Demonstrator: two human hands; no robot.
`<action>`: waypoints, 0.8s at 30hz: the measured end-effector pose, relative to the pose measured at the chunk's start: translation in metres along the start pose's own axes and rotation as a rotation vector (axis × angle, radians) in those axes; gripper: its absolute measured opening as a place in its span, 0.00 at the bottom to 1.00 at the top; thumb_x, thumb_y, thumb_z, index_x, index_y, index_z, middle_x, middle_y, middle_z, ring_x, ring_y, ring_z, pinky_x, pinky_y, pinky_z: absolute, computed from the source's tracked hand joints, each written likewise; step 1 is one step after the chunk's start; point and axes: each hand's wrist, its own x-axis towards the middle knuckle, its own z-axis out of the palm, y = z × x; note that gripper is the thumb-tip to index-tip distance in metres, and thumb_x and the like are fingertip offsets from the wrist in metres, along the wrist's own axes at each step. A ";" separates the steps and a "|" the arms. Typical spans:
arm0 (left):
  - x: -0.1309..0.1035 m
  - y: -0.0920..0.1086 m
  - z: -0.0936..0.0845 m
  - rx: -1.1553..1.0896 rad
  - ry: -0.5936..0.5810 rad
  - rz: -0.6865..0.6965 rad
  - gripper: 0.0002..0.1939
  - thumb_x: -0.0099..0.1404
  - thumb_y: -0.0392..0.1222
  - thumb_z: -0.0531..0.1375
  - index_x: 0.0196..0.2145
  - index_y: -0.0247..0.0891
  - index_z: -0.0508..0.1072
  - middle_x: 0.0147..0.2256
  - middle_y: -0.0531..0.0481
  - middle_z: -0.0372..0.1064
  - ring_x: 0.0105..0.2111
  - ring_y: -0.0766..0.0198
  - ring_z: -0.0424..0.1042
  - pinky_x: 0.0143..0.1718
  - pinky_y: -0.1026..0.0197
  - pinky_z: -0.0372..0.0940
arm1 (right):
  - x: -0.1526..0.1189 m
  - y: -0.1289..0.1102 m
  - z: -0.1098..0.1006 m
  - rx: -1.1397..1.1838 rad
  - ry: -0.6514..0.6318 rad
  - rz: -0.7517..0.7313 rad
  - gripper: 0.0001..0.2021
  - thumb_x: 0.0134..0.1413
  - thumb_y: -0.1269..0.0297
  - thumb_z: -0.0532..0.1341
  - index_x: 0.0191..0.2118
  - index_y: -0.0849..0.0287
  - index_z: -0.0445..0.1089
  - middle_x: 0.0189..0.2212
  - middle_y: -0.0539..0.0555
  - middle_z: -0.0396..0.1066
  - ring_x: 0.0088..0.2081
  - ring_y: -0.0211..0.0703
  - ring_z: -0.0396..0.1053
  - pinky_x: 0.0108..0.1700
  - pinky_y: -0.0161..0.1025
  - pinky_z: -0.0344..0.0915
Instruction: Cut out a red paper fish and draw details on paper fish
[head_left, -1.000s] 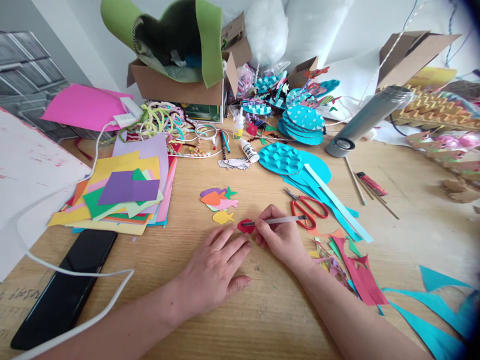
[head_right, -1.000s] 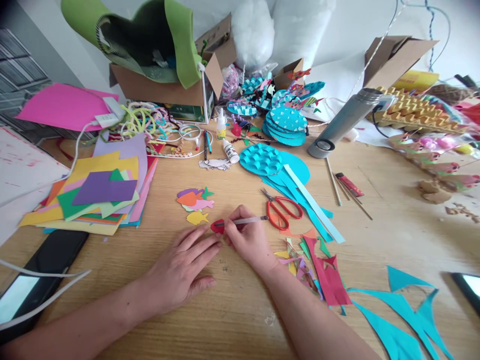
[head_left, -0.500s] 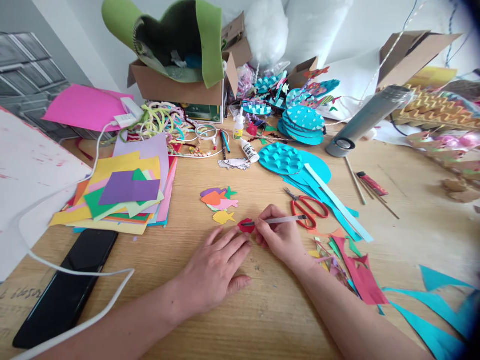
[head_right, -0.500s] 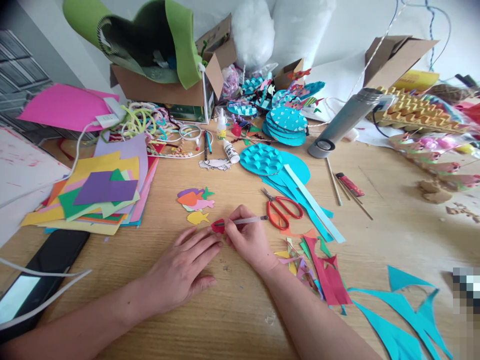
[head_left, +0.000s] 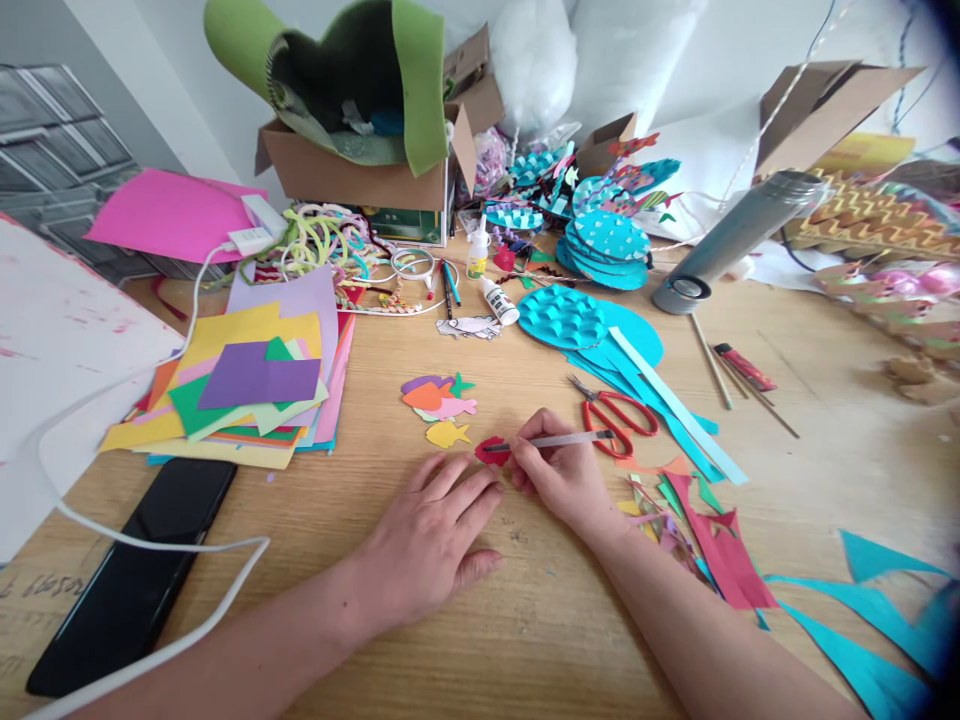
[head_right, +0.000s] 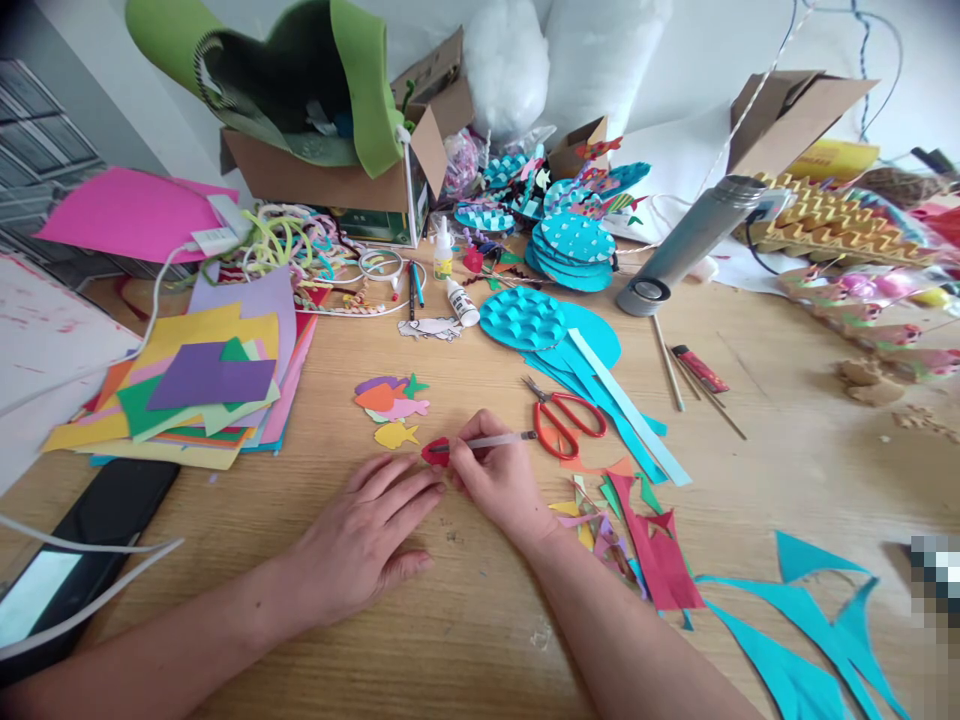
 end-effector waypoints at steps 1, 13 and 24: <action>0.000 0.000 0.000 0.000 -0.004 0.000 0.27 0.70 0.56 0.48 0.60 0.36 0.62 0.61 0.46 0.59 0.61 0.49 0.53 0.62 0.45 0.46 | 0.000 0.000 0.000 0.001 -0.001 -0.001 0.10 0.53 0.62 0.60 0.27 0.56 0.58 0.14 0.45 0.64 0.15 0.34 0.62 0.16 0.29 0.56; 0.001 -0.001 0.000 0.001 -0.007 0.014 0.27 0.71 0.55 0.46 0.60 0.36 0.61 0.61 0.46 0.59 0.63 0.51 0.51 0.63 0.45 0.43 | -0.002 -0.001 -0.001 0.005 -0.013 -0.006 0.10 0.53 0.61 0.61 0.27 0.55 0.58 0.15 0.45 0.64 0.15 0.34 0.62 0.16 0.30 0.56; 0.000 -0.002 0.001 0.019 -0.002 0.028 0.27 0.71 0.55 0.46 0.60 0.35 0.61 0.62 0.44 0.58 0.64 0.53 0.50 0.64 0.46 0.42 | -0.001 -0.001 0.000 0.003 -0.009 -0.003 0.11 0.52 0.60 0.61 0.27 0.56 0.58 0.15 0.45 0.64 0.15 0.34 0.63 0.16 0.29 0.57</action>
